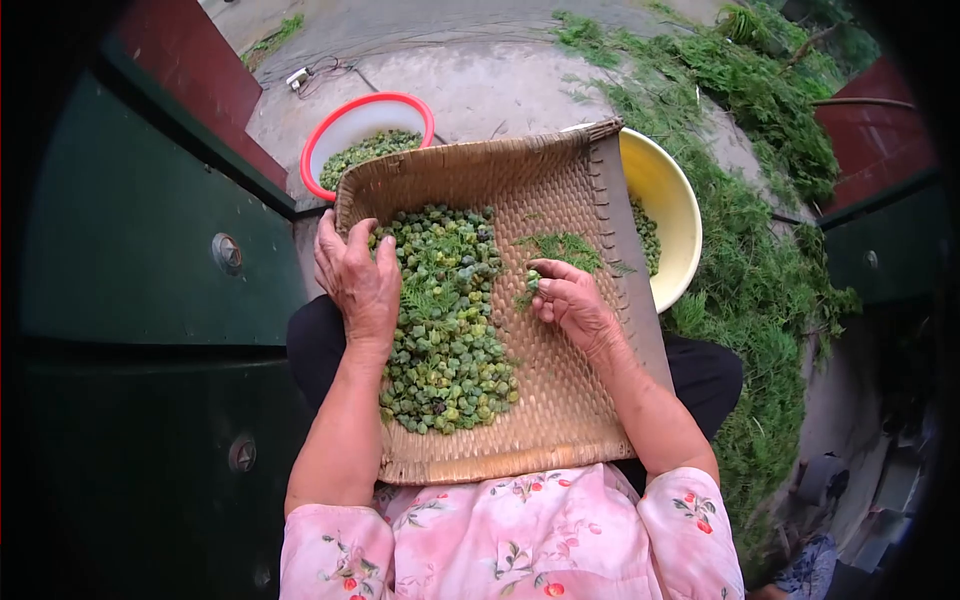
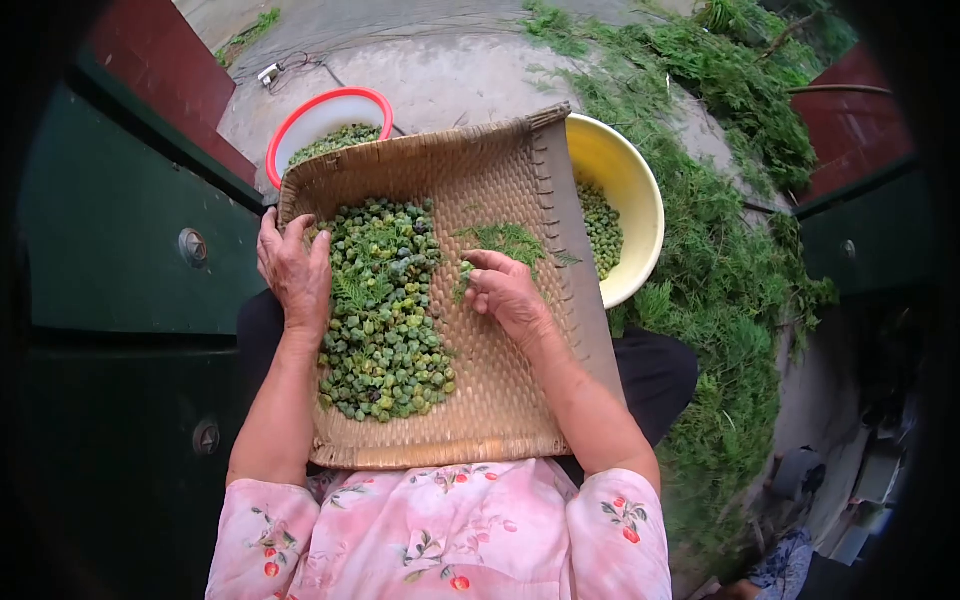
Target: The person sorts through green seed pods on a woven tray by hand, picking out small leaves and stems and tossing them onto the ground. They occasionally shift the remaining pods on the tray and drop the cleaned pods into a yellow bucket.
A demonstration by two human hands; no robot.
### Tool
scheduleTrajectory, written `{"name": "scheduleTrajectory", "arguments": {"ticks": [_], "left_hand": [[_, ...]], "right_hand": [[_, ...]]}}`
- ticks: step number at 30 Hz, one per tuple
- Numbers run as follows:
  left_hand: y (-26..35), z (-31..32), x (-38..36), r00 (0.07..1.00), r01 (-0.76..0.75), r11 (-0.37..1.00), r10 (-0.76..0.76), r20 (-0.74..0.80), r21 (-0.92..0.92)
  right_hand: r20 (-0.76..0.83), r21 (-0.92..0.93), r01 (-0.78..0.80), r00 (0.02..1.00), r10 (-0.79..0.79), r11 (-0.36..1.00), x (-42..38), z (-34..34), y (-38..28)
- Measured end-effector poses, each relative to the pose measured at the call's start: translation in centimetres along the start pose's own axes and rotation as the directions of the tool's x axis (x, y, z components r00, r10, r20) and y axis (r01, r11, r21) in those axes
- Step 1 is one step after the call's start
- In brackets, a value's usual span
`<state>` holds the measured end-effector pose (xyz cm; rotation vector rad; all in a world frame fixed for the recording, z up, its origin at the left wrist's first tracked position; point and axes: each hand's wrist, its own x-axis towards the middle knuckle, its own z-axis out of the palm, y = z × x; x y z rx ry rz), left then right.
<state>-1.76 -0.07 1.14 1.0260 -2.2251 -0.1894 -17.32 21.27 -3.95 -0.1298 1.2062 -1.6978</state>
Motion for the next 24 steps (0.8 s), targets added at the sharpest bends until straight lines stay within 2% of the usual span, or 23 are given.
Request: {"name": "scheduleTrajectory", "arguments": {"ticks": [2,3,5,6,7,8,10,12,16,17,20,21,24], "left_hand": [[1.4,-0.9,-0.1,0.978,-0.186,0.978,0.194,-0.079,0.100],[2.4,-1.3,-0.2,0.954,-0.280,0.959,0.283,-0.096,0.040],[2.9,0.3,-1.0,0.944,-0.302,0.881,0.329,0.012,-0.363],[3.1,0.9,-1.4,0.929,-0.276,0.791,0.366,0.060,-0.546],[3.8,0.8,-1.7,0.925,-0.067,0.737,0.298,0.235,-0.672],[4.4,0.8,-2.0,0.876,0.159,0.654,0.251,0.411,-0.740],[4.5,1.3,-2.1,0.822,0.355,0.559,0.194,0.535,-0.749],[4.7,1.1,-2.2,0.714,0.563,0.445,0.163,0.681,-0.697],[4.7,1.4,-2.7,0.682,0.498,0.564,0.214,0.699,-0.658],[4.9,1.4,-3.0,0.701,0.477,0.551,0.231,0.675,-0.684],[5.1,1.4,-3.2,0.669,0.428,0.648,0.242,0.703,-0.630],[4.8,1.7,-3.3,0.670,0.378,0.678,0.269,0.692,-0.630],[5.2,0.9,-3.1,0.612,0.495,0.612,0.259,0.747,-0.617]], "right_hand": [[0.080,0.174,-0.003,0.997,-0.011,0.985,0.3,-0.6,0.3],[0.094,0.204,0.000,0.995,-0.020,0.979,0.3,-0.6,0.3],[0.121,0.264,0.005,0.992,-0.038,0.964,-0.1,0.4,-0.3],[0.144,0.265,0.005,0.989,-0.045,0.964,-0.3,0.8,-0.6],[0.168,0.264,0.005,0.985,-0.051,0.964,-0.5,1.2,-0.9],[0.192,0.263,0.003,0.980,-0.055,0.965,-0.7,1.7,-1.1],[0.155,0.181,0.034,0.986,-0.063,0.983,-1.1,2.6,-1.2],[0.095,0.079,0.052,0.994,-0.060,0.995,-1.3,3.1,-1.0],[0.079,-0.220,0.181,0.983,-0.168,0.959,-1.5,3.7,-0.5],[0.074,-0.329,0.191,0.982,-0.177,0.925,-2.0,4.1,-1.0],[0.133,-0.483,0.348,0.936,-0.325,0.803,-2.1,4.6,-0.7],[0.130,-0.498,0.334,0.941,-0.312,0.800,-2.2,4.7,-0.8],[0.118,-0.494,0.318,0.947,-0.300,0.809,-2.5,5.0,-1.1]]}}
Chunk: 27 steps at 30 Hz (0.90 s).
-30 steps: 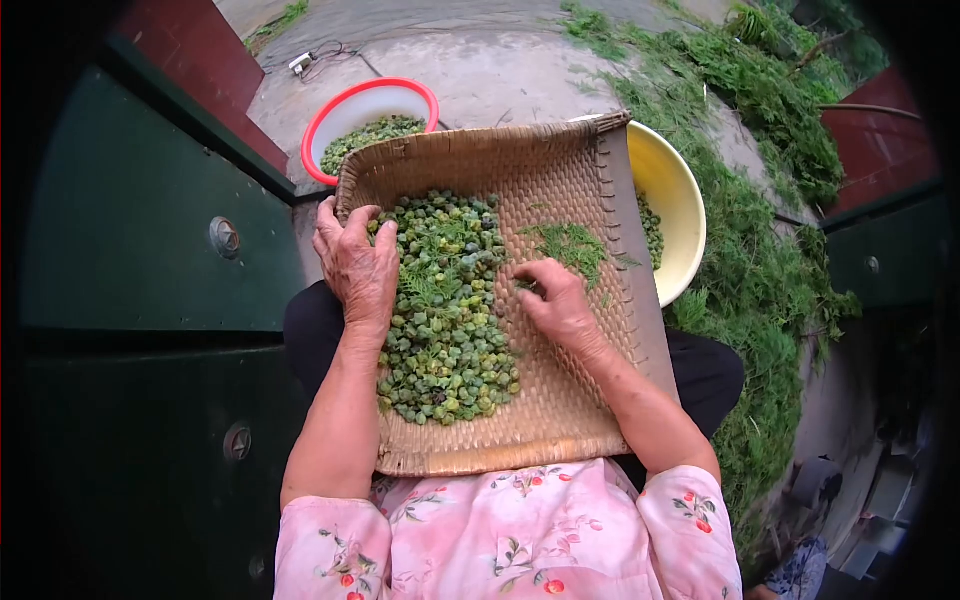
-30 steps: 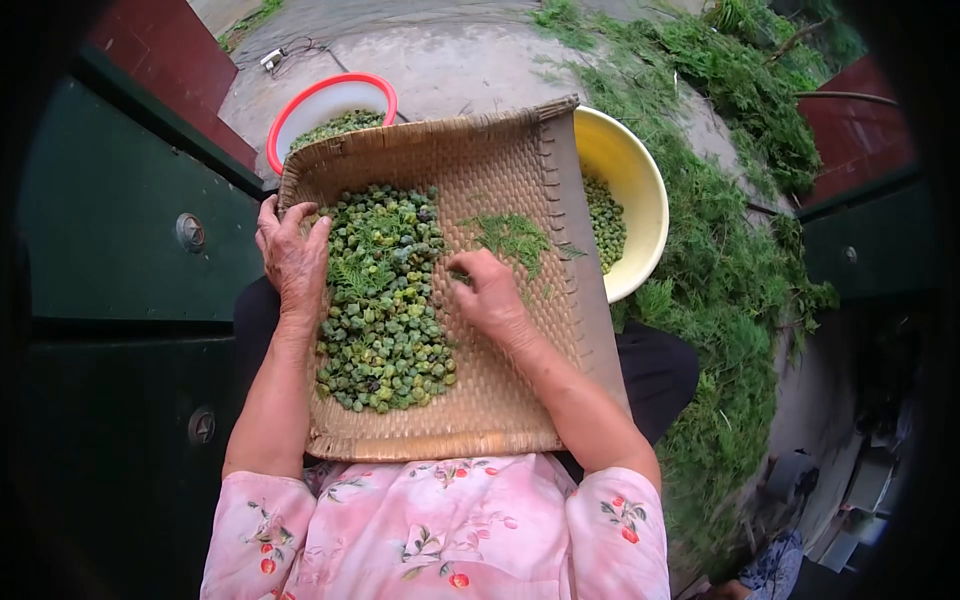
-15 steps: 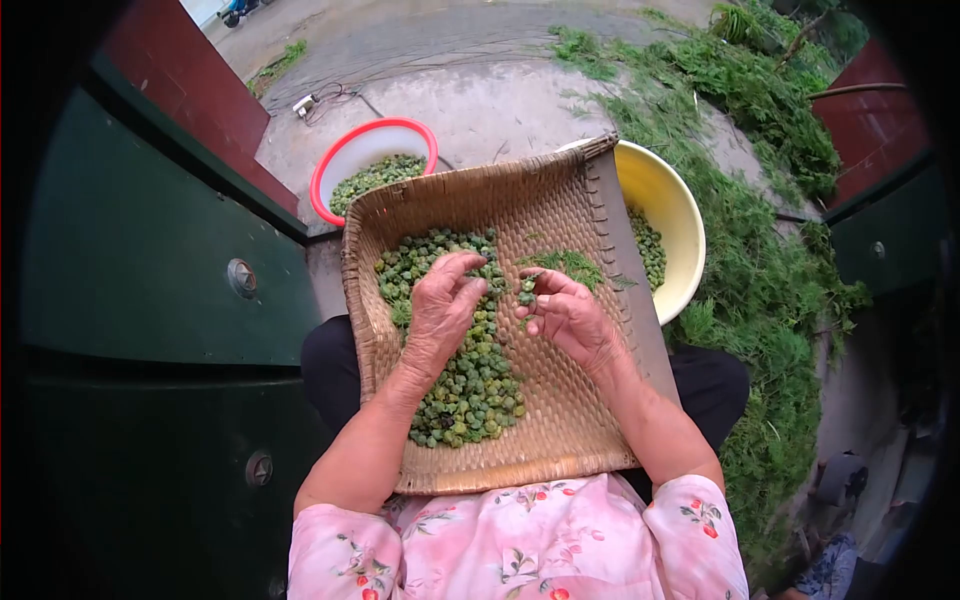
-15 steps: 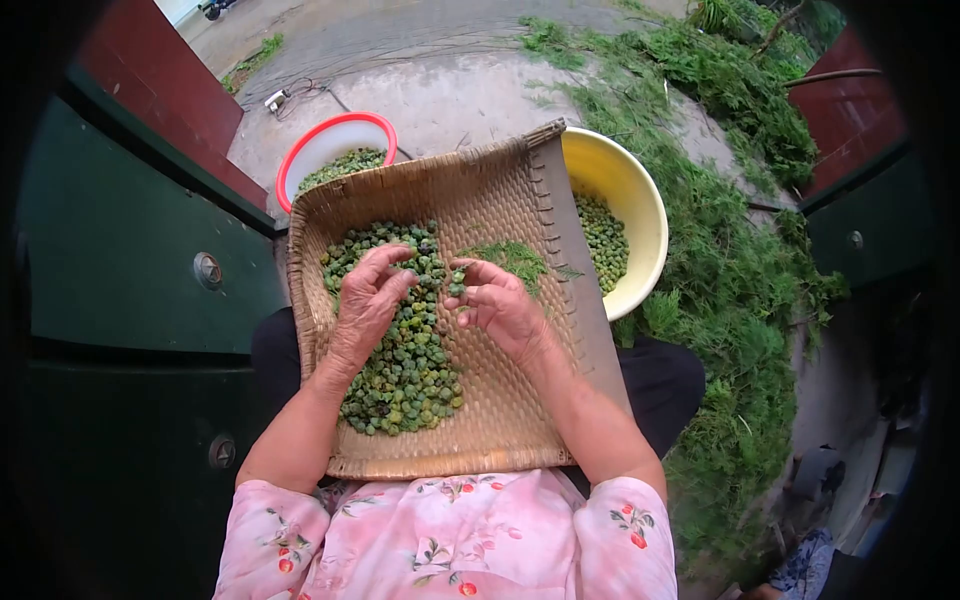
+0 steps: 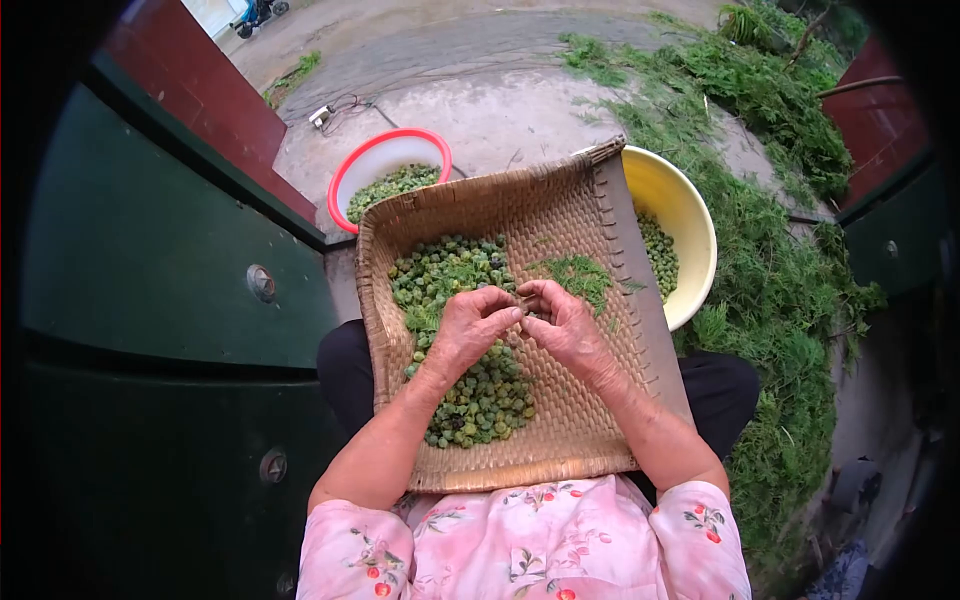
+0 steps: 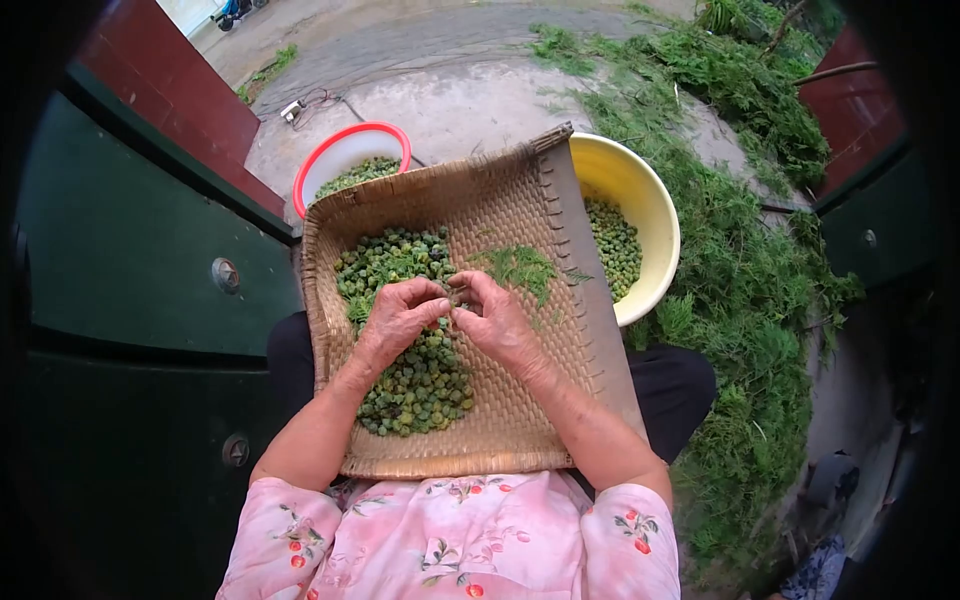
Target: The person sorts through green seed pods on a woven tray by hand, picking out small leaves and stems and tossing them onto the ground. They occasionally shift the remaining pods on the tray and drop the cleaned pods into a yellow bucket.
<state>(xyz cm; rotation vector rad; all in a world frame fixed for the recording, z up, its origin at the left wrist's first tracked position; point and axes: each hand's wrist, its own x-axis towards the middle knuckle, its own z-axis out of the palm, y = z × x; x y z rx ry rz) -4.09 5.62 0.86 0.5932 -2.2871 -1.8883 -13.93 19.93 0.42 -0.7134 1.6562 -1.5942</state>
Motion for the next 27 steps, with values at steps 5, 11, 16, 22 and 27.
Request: {"name": "scheduleTrajectory", "arguments": {"ticks": [5,11,16,22,27], "left_hand": [[0.3,-0.2,-0.4,0.995,0.082,0.926,-0.094,-0.015,-0.369],[-0.3,-0.4,-0.6,0.988,0.106,0.915,-0.140,-0.061,-0.388],[0.0,0.4,-1.2,0.992,0.089,0.921,-0.116,-0.050,-0.380],[0.4,0.7,-1.3,0.993,0.088,0.923,-0.112,-0.041,-0.373],[-0.2,0.6,-1.2,0.992,0.119,0.911,-0.122,0.019,-0.396]], "right_hand": [[-0.021,0.312,-0.093,0.994,0.104,0.945,0.2,-0.4,1.1],[-0.141,-0.087,0.032,0.989,-0.044,0.996,-0.1,-0.6,1.4],[-0.088,-0.190,0.085,0.991,-0.103,0.978,-0.6,0.0,1.0],[0.024,-0.137,0.083,0.996,-0.080,0.987,-0.6,-0.2,1.5],[0.053,0.114,-0.064,0.997,0.058,0.991,-0.9,-0.1,0.4]]}}
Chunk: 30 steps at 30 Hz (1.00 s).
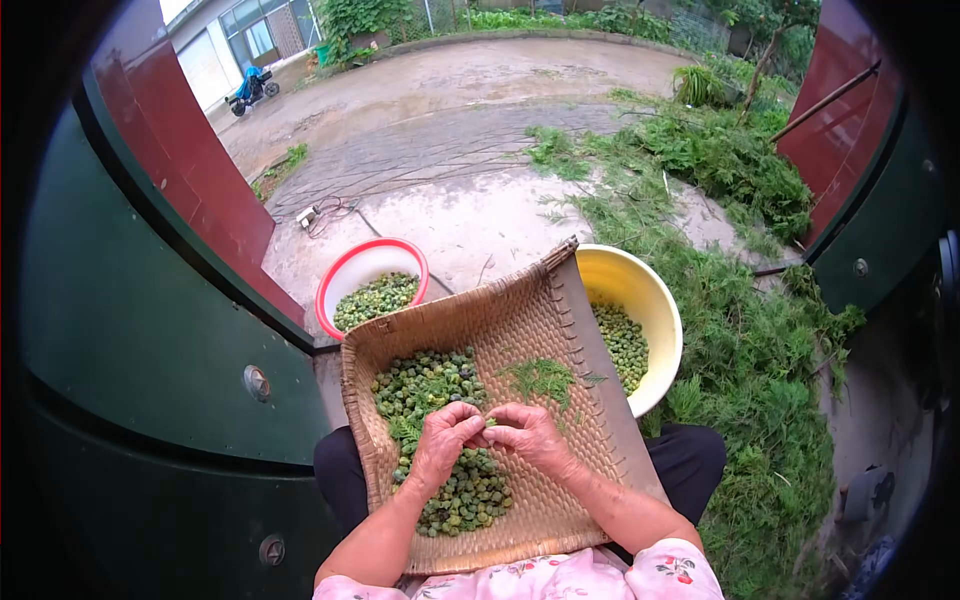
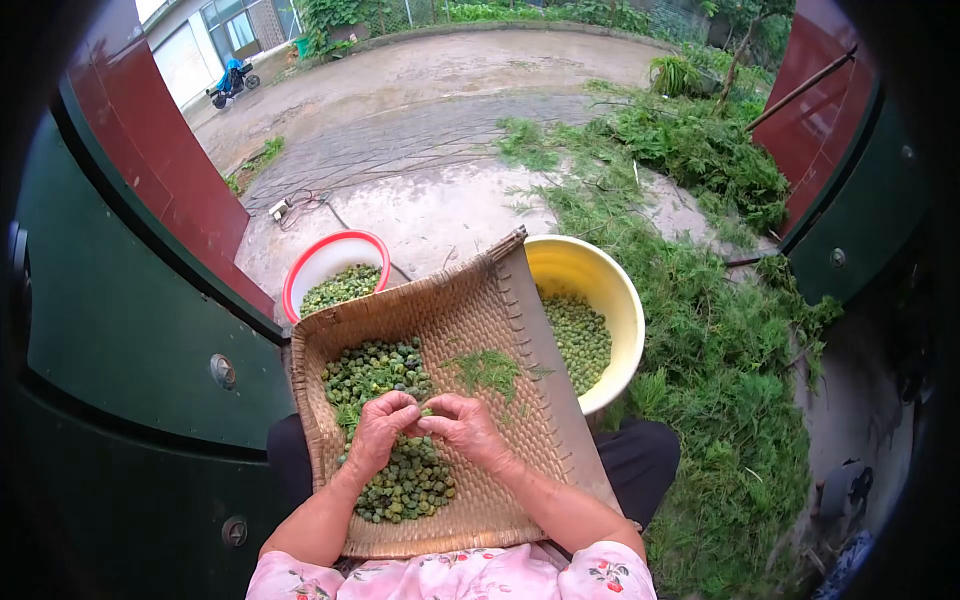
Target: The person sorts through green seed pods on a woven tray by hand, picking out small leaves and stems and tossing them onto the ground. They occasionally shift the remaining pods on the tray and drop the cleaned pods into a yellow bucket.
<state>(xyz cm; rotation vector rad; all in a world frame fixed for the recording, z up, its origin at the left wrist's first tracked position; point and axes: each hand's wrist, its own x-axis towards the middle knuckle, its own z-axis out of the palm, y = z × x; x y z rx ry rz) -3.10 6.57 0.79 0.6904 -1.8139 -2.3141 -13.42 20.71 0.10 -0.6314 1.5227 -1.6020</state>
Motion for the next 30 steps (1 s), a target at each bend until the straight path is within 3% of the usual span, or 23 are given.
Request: {"name": "scheduleTrajectory", "arguments": {"ticks": [3,5,7,10,12,18,22,26,30], "left_hand": [[0.0,0.0,0.0,0.999,0.036,0.996,-0.039,-0.036,-0.079],[0.6,0.5,-0.2,0.994,0.058,0.989,-0.069,-0.080,-0.138],[0.8,0.3,-0.2,0.999,0.034,0.999,-0.034,0.015,0.001],[0.8,0.8,-0.6,0.977,0.095,0.995,-0.099,0.187,0.028],[0.5,1.0,-0.6,0.972,0.105,0.993,-0.114,0.205,0.057],[-0.4,0.7,0.1,0.983,0.146,0.983,-0.131,0.132,-0.111],[-0.4,0.7,0.2,0.999,0.050,0.978,-0.049,0.010,-0.202],[0.3,0.8,0.2,0.999,-0.005,0.987,-0.002,-0.045,-0.159],[0.6,1.1,0.4,0.998,0.048,0.993,-0.052,-0.036,-0.111]], "right_hand": [[0.009,0.298,-0.073,0.997,0.074,0.952,0.3,-0.3,0.4],[-0.070,0.361,-0.058,0.994,0.089,0.931,0.7,-0.6,0.2],[-0.127,0.502,-0.017,0.987,0.094,0.865,1.2,-1.3,0.1],[-0.046,0.685,-0.007,0.998,0.052,0.729,1.6,-3.1,0.7],[0.007,0.747,-0.020,1.000,0.022,0.665,1.8,-3.9,0.7],[0.104,0.738,-0.078,0.995,0.002,0.670,1.2,-3.4,-0.9],[0.109,0.699,-0.041,0.993,-0.049,0.714,1.4,-3.0,0.0],[0.003,0.504,0.026,1.000,-0.031,0.864,1.3,-2.3,0.3],[-0.001,0.321,0.062,0.998,-0.065,0.945,1.0,-2.0,0.3]]}}
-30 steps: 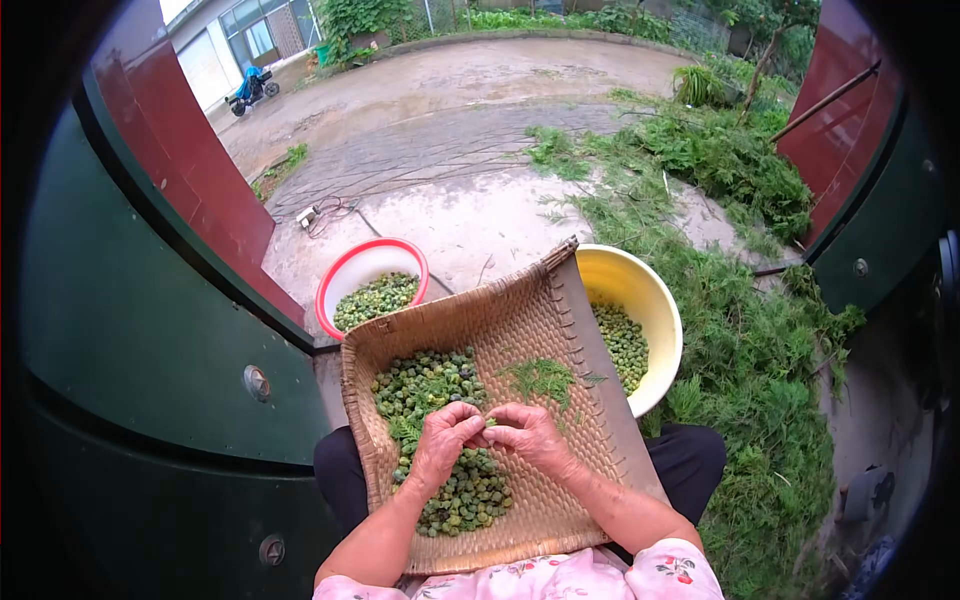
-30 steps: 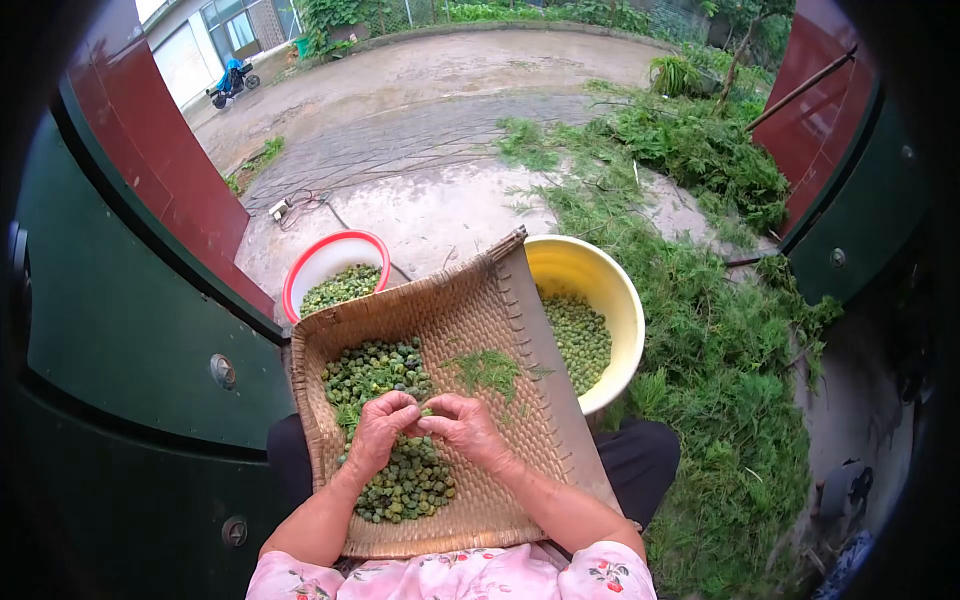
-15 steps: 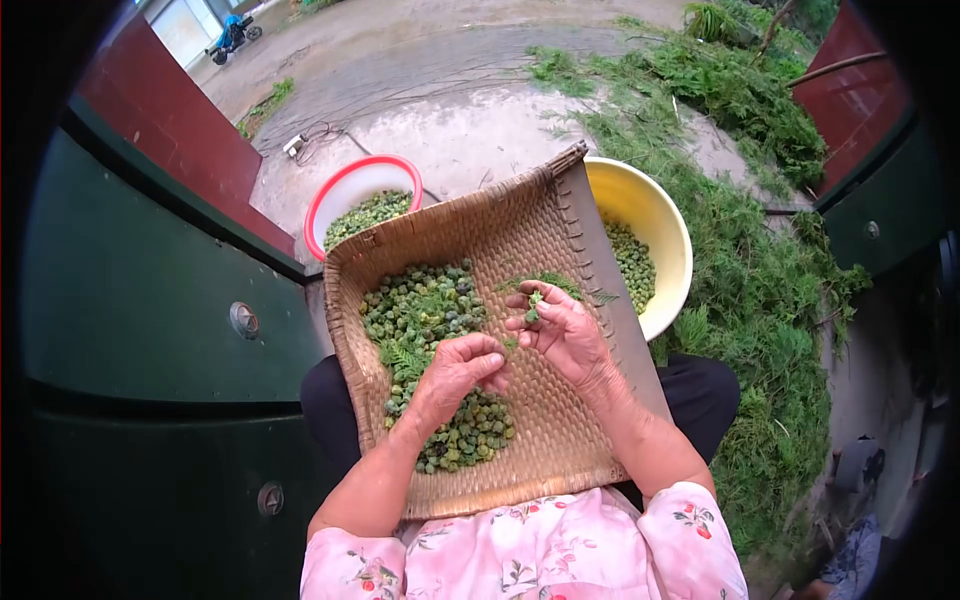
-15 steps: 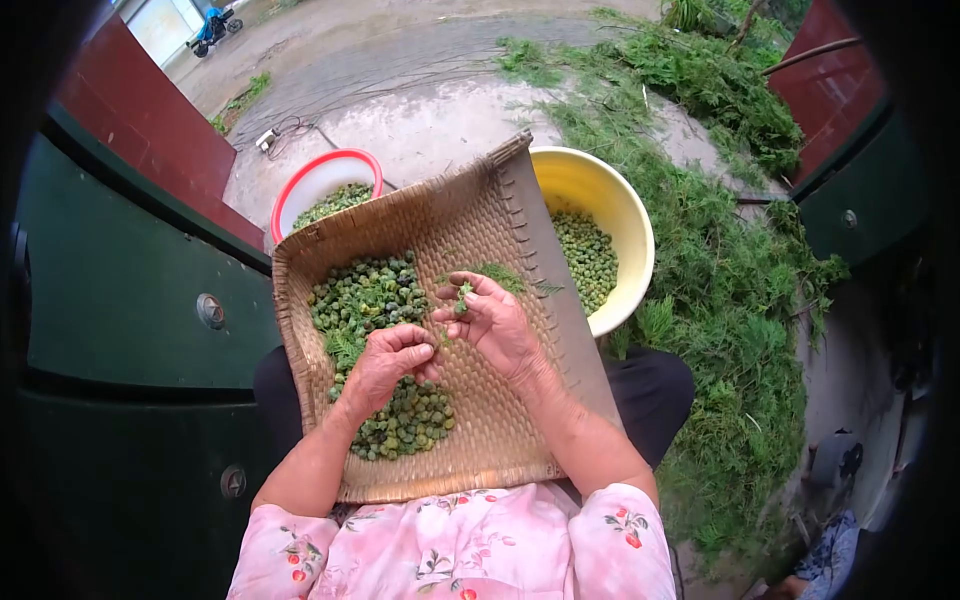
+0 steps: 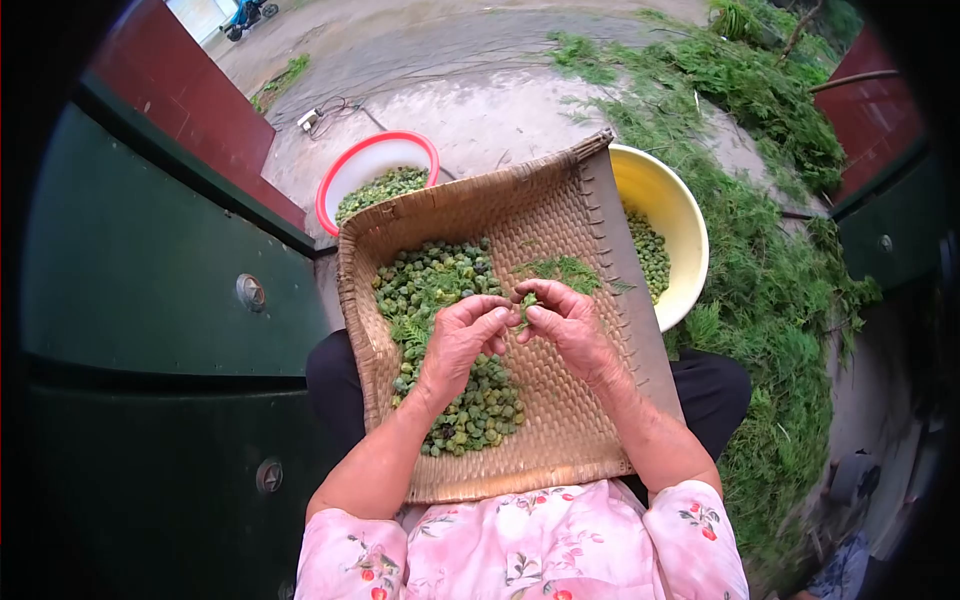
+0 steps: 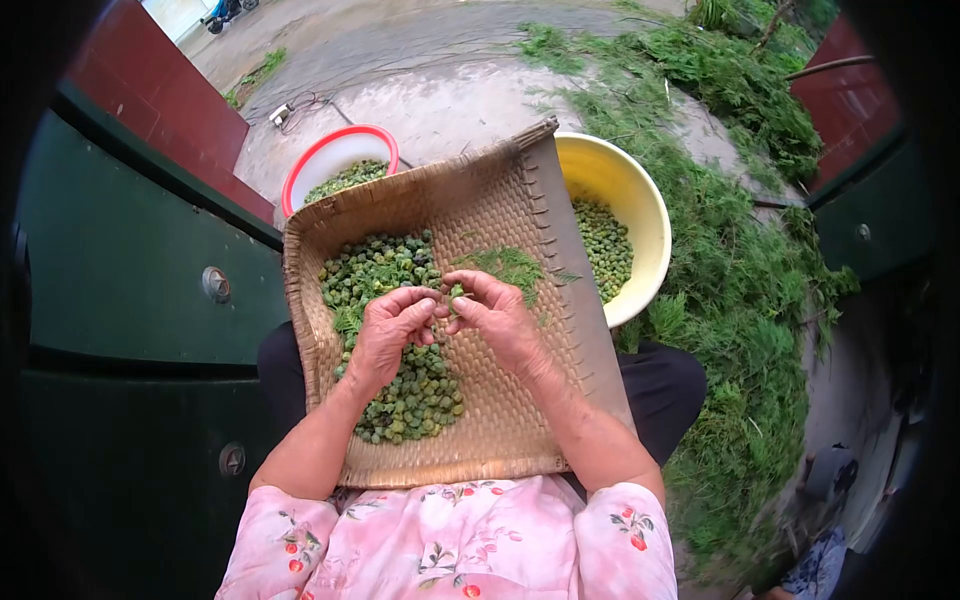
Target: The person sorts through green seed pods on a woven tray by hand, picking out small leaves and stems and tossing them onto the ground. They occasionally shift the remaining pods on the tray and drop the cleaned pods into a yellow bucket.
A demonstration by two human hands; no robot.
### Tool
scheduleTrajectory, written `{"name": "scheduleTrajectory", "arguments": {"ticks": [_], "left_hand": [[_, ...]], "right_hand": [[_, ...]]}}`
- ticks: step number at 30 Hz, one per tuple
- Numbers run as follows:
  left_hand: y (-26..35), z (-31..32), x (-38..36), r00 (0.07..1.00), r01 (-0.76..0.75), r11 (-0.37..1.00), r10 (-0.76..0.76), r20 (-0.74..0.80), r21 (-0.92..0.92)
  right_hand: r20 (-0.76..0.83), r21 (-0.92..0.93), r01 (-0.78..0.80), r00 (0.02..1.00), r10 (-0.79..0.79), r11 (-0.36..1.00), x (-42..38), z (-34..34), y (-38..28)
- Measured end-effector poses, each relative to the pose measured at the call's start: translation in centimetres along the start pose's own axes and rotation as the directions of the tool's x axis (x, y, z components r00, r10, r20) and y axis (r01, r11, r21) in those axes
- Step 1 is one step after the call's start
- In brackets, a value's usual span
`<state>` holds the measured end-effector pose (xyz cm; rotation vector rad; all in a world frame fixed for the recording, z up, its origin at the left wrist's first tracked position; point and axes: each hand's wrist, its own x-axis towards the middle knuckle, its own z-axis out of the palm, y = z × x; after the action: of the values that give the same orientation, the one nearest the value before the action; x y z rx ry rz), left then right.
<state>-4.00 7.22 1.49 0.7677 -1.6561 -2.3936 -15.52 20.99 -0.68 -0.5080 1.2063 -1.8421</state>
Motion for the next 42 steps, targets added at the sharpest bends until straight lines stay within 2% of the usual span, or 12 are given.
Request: {"name": "scheduleTrajectory", "arguments": {"ticks": [7,10,14,17,19,20,24,27,32,35,39,42], "left_hand": [[0.2,0.9,-0.4,0.999,-0.037,0.994,0.038,-0.009,0.100],[0.2,0.9,-0.3,0.999,-0.039,0.992,0.037,0.020,0.117],[-0.1,0.9,-0.7,0.991,-0.031,0.986,0.009,0.135,0.166],[-0.4,0.6,-0.5,0.994,-0.024,0.977,0.001,0.109,0.213],[-0.9,0.6,-0.2,1.000,-0.024,0.979,0.027,-0.010,0.205],[-0.9,0.6,-0.1,1.000,0.014,0.997,-0.013,-0.019,0.072],[-1.2,-0.2,0.5,0.989,0.145,0.929,-0.131,0.063,-0.341],[-1.9,-0.8,0.9,0.981,0.184,0.879,-0.136,0.138,-0.441],[-1.4,-0.8,0.8,0.976,0.219,0.837,-0.194,0.101,-0.501],[-1.5,-1.1,0.9,0.975,0.222,0.823,-0.186,0.120,-0.523],[-1.3,-1.2,0.9,0.974,0.228,0.816,-0.187,0.131,-0.531],[-2.2,-1.6,1.2,0.978,0.204,0.808,-0.143,0.151,-0.553]], "right_hand": [[0.025,-0.155,0.004,1.000,0.000,0.988,0.0,0.0,-0.1],[-0.139,0.123,-0.046,0.988,0.063,0.991,0.1,0.4,0.0],[-0.199,0.287,-0.062,0.972,0.123,0.956,0.4,-1.0,0.1],[-0.160,0.226,-0.102,0.977,0.140,0.969,0.3,-1.3,-0.5],[-0.170,-0.026,-0.141,0.976,0.135,0.990,0.0,-0.8,-1.1],[-0.174,-0.152,-0.160,0.976,0.133,0.975,-0.1,-0.5,-1.1],[0.066,-0.678,0.231,0.965,-0.255,0.698,-0.6,1.5,-1.0],[0.044,-0.652,0.152,0.986,-0.163,0.743,-0.7,1.9,-1.0],[-0.155,-0.313,-0.010,0.987,-0.041,0.950,-0.4,0.6,-1.0],[0.030,-0.808,0.210,0.948,-0.317,0.550,-0.1,-0.6,-1.6],[0.316,-0.948,0.254,0.801,-0.508,-0.190,0.0,-0.4,-1.2],[0.255,-0.886,0.383,0.873,-0.416,0.260,-0.2,0.7,-0.6]]}}
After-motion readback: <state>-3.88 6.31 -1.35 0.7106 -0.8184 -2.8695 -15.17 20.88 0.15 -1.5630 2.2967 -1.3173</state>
